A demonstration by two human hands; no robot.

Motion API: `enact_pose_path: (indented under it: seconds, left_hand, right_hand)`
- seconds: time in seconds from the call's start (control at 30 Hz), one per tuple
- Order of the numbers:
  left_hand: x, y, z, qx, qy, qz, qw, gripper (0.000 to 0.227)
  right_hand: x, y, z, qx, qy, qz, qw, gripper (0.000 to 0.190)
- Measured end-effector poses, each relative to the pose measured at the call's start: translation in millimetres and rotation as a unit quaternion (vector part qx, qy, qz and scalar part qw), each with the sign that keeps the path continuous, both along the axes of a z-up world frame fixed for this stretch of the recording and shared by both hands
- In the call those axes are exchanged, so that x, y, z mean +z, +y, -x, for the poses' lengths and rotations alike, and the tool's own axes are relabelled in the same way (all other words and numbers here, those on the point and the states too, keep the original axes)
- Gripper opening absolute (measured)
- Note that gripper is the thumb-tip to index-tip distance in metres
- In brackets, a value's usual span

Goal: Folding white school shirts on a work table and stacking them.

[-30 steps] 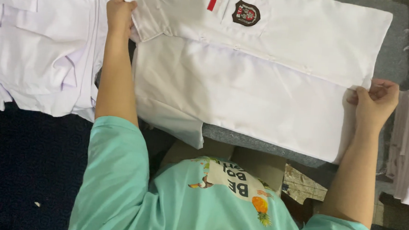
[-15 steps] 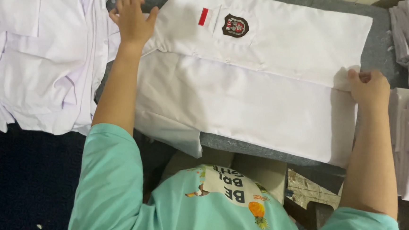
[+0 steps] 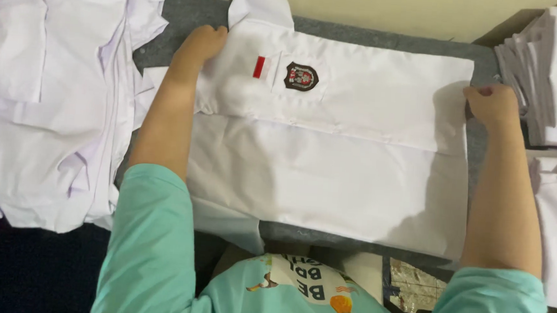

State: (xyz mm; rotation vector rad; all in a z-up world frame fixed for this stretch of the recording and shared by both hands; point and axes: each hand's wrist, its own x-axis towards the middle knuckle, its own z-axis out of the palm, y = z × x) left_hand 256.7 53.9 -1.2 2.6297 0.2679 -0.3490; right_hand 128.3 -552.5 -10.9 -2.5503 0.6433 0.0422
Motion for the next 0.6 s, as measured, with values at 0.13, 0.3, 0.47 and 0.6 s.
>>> enact_pose_path:
  seconds: [0.13, 0.3, 0.47, 0.6]
  left_hand:
    - [-45.0, -16.7, -72.3, 0.027, -0.004, 0.005, 1.0, 0.084]
    - [-56.6, -18.6, -85.7, 0.028, -0.049, 0.037, 0.998, 0.085]
    - [-47.1, -13.7, -62.6, 0.014, -0.171, 0.222, 0.96, 0.023]
    - [-77.7, -3.1, -77.8, 0.044, -0.229, 0.289, 0.928, 0.021]
  right_hand:
    - [-20.3, -15.2, -55.5, -0.017, -0.054, -0.025, 0.998, 0.056]
    - [-85.0, -33.1, -99.0, -0.054, -0.159, -0.019, 0.986, 0.067]
    - [-53.6, 12.2, -77.2, -0.097, -0.215, -0.064, 0.97, 0.054]
    - [-56.9, 9.0, -78.0, -0.085, -0.212, -0.048, 0.972, 0.064]
